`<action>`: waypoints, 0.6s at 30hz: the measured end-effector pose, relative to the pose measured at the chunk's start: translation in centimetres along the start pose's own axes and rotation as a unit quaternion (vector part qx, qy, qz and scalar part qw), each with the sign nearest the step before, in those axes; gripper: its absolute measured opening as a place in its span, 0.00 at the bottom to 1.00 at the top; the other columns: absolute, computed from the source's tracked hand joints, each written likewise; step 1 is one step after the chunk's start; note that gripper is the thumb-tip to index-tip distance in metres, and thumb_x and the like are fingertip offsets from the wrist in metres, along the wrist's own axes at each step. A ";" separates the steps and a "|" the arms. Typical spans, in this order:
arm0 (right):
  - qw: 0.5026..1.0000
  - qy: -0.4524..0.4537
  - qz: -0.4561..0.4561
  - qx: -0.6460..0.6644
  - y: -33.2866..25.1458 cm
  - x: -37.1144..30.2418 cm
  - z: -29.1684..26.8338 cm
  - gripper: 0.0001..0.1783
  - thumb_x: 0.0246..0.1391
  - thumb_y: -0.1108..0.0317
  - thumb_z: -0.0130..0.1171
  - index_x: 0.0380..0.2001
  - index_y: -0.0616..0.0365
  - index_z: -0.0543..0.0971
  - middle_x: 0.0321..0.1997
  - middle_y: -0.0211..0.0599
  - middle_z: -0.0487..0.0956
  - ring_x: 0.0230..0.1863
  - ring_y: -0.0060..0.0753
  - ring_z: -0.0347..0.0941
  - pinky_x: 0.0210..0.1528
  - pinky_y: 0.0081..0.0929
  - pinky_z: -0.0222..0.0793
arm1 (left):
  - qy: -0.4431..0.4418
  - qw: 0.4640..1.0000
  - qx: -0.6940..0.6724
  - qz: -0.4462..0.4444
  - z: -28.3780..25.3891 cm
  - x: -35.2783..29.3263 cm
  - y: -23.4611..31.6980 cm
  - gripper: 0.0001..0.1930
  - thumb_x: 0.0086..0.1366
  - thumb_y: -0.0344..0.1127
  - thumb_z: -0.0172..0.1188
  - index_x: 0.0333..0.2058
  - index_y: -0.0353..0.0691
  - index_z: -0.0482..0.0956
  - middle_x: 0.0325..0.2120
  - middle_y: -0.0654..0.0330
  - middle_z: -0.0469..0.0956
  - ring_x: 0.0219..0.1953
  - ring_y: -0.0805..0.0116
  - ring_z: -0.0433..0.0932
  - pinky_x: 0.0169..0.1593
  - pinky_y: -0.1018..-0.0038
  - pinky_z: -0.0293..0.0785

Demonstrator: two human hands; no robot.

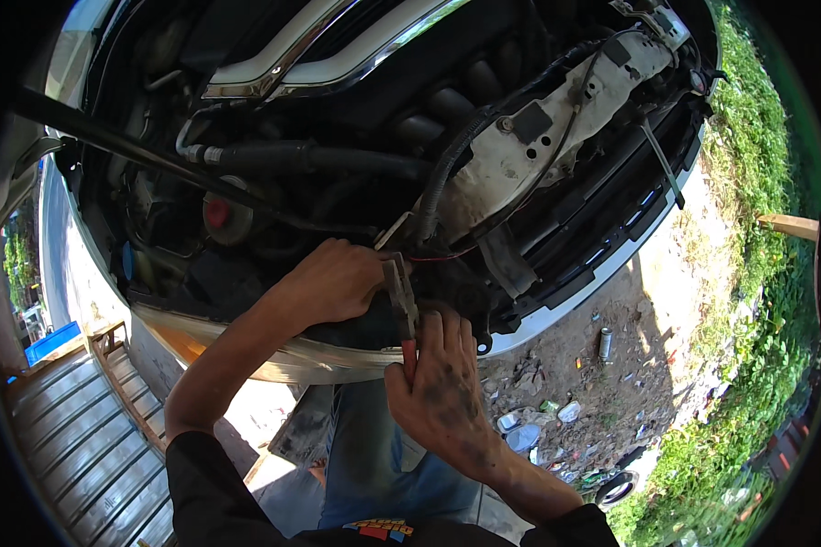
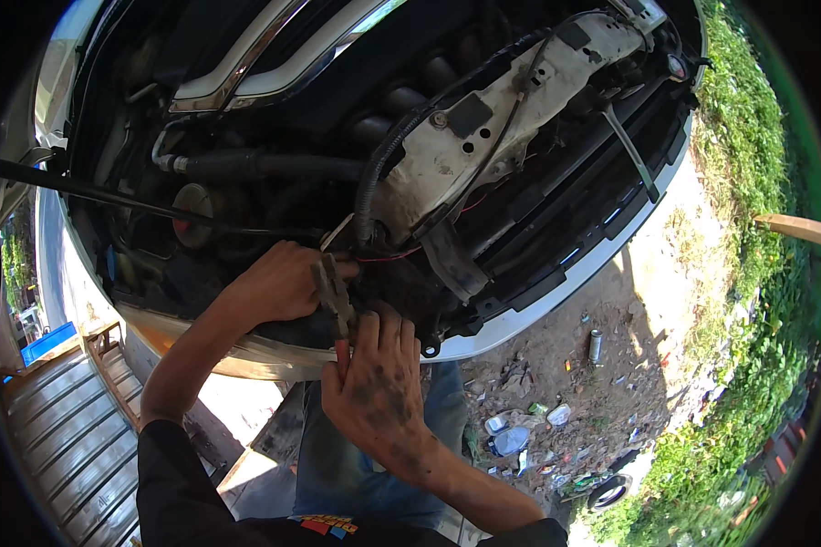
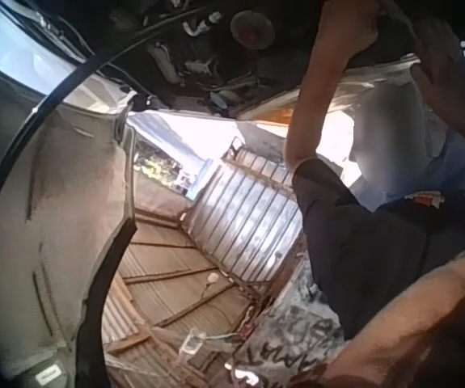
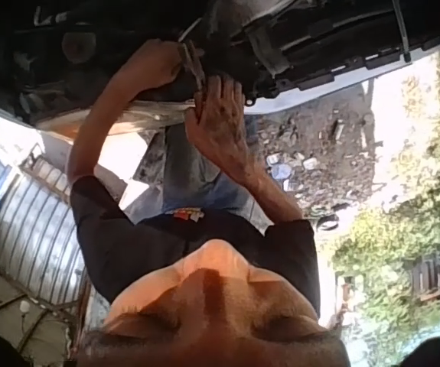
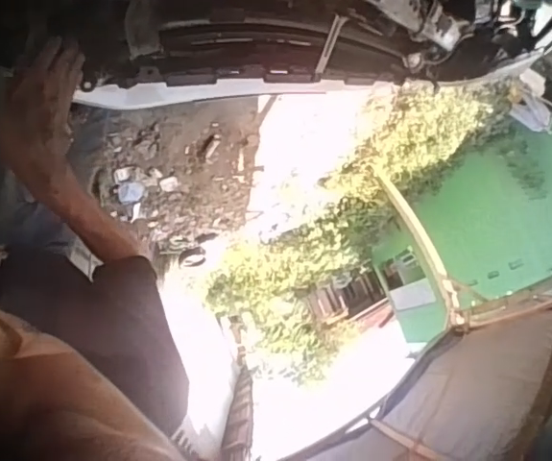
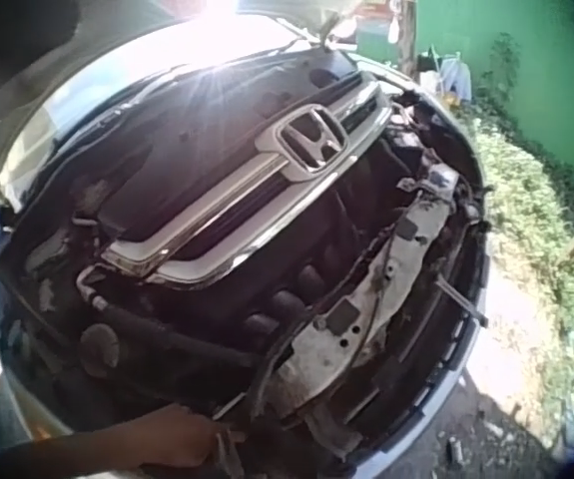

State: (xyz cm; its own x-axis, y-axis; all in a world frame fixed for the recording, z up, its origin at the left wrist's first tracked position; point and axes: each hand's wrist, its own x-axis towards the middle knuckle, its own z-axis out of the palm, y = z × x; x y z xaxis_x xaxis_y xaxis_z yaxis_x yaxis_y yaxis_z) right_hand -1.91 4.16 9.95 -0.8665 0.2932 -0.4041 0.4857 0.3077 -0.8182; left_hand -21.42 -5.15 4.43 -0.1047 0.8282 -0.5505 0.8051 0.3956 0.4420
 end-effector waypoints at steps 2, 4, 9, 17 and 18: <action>0.999 -0.010 0.044 0.022 0.0 0.2 0.3 0.29 0.54 0.72 0.52 0.56 0.80 0.61 0.56 0.73 0.63 0.58 0.75 0.63 0.60 0.60 0.62 | 0.005 1.000 0.007 0.025 -0.2 0.3 0.1 0.16 0.54 0.30 0.62 0.44 0.47 0.81 0.39 0.59 0.84 0.35 0.48 0.82 0.37 0.55 0.77; 0.999 0.036 0.002 -0.013 1.1 -0.1 1.9 0.28 0.55 0.71 0.52 0.55 0.80 0.61 0.53 0.71 0.65 0.55 0.70 0.65 0.57 0.58 0.63 | 0.007 0.999 0.010 0.043 -0.5 0.3 0.6 0.15 0.55 0.30 0.62 0.43 0.47 0.81 0.40 0.59 0.84 0.34 0.48 0.82 0.37 0.56 0.77; 0.998 -0.007 0.062 0.014 1.3 0.8 1.9 0.23 0.56 0.70 0.52 0.50 0.76 0.64 0.51 0.69 0.66 0.54 0.69 0.65 0.56 0.59 0.62 | 0.039 0.998 -0.023 0.035 -0.6 0.2 0.5 0.15 0.56 0.31 0.62 0.44 0.47 0.82 0.40 0.59 0.83 0.34 0.48 0.83 0.37 0.56 0.77; 0.983 -0.088 0.120 0.103 1.9 2.1 -0.2 0.24 0.57 0.63 0.54 0.51 0.70 0.68 0.57 0.71 0.67 0.61 0.69 0.65 0.67 0.57 0.56 | 0.021 0.999 0.012 0.033 0.0 0.3 -0.3 0.14 0.53 0.27 0.61 0.40 0.40 0.84 0.33 0.51 0.84 0.32 0.47 0.83 0.38 0.56 0.79; 0.978 -0.115 0.131 0.120 2.1 2.3 -0.6 0.28 0.57 0.60 0.54 0.55 0.69 0.67 0.59 0.70 0.67 0.64 0.68 0.63 0.68 0.55 0.56 | 0.012 0.999 0.028 0.039 0.3 0.2 -0.4 0.10 0.53 0.27 0.60 0.36 0.36 0.83 0.30 0.51 0.83 0.32 0.47 0.83 0.38 0.56 0.79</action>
State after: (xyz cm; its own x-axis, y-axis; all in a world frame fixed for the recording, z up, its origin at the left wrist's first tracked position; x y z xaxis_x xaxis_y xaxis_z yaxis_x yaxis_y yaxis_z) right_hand -2.82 6.02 7.51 -0.7329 0.1147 -0.6706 0.6767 0.0209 -0.7360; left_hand -21.61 -5.21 3.95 -0.0539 0.8650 -0.4988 0.8429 0.3072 0.4417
